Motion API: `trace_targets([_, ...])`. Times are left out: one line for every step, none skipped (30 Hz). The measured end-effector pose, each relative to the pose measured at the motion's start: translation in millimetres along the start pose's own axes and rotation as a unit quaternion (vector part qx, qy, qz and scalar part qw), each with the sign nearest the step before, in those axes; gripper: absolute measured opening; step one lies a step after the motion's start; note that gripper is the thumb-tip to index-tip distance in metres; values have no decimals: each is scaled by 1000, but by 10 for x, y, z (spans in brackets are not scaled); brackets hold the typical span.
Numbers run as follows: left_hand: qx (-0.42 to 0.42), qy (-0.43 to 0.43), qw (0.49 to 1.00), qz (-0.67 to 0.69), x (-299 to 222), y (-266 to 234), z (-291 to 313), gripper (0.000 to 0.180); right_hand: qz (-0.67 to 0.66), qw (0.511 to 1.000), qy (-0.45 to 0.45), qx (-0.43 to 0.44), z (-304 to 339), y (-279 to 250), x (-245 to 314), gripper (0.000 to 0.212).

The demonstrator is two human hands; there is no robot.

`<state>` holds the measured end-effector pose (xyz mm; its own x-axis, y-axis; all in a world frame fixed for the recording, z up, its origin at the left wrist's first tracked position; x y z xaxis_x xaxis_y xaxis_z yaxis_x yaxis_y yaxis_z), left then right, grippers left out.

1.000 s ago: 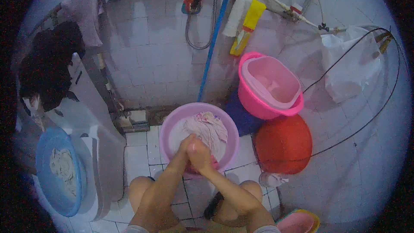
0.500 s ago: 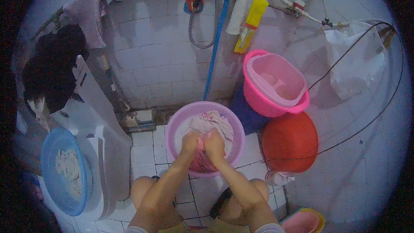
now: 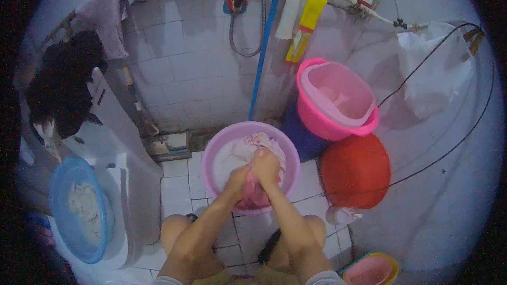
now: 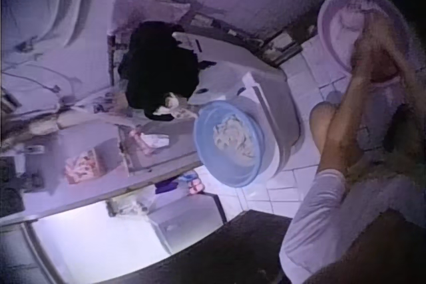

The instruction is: The person sits on the floor and hand-washes a pink garment in a pink basin filled with soapy water. They repeatedly scrub, squeeze, and rinse the fabric by hand, occasionally lifting it to wring out excess water.

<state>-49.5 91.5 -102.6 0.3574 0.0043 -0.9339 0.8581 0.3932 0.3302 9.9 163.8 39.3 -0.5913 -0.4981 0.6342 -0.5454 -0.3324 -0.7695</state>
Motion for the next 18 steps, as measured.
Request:
trace_targets([-7,13,999,-34,-54,-15,10,22,7,1000,-3,6,-47,52,-94,29])
trace_targets([-15,23,997,-70,-101,-46,51,22,13,1000,-6,12,-64,121,-177,30])
trace_targets([-26,-14,1000,-11,-308,35,143,21,8,1000,3,21,-40,88,-189,30])
trace_targets([-41,-49,997,48,-443,44,204,21,2,999,8,34,33,44,-105,30])
trace_targets([-52,-53,996,54,-471,-17,217,21,-6,999,13,48,138,34,-30,31])
trace_targets([-59,-55,995,61,-506,-69,212,22,26,997,-61,36,256,17,63,30])
trace_targets([-66,-57,994,68,-540,-123,189,23,58,989,-136,23,387,21,140,28])
trace_targets([-72,-58,993,75,-569,-169,169,24,90,973,-210,10,507,23,231,27])
trace_targets([-78,-59,992,85,-593,-174,147,26,84,974,-206,39,572,19,289,27])
trace_targets([-84,-62,990,93,-612,-148,140,27,74,975,-199,67,640,42,344,27])
trace_targets([-51,-5,992,112,-639,-52,187,28,64,974,-193,96,697,38,410,28])
trace_targets([-23,53,990,129,-737,68,351,29,36,979,-182,85,731,-48,529,26])
trace_targets([7,108,983,146,-807,162,466,30,26,981,-175,82,707,-45,503,27])
trace_targets([28,69,975,207,-688,182,429,31,17,982,-169,81,667,-17,443,27])
trace_targets([48,34,961,269,-625,196,357,33,8,983,-165,79,605,-6,417,28])
trace_targets([66,-2,942,329,-559,215,318,34,5,986,-154,72,533,-12,390,29])
trace_targets([30,-51,952,299,-461,222,319,33,1,988,-143,64,449,-31,369,30])
trace_targets([-1,-102,958,267,-530,319,342,32,-1,990,-129,54,349,-65,315,32])
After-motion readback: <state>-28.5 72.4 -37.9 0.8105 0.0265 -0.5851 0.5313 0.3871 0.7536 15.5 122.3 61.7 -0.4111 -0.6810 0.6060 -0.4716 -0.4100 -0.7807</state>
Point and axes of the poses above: each hand's wrist, its own z-axis away from the middle knuckle, its own y-axis out of the palm, x = y × z, the point moved 4 cm from there along -z, towards the middle knuckle, and after that the axes turned 12 degrees about x, right-handed, at the moved point
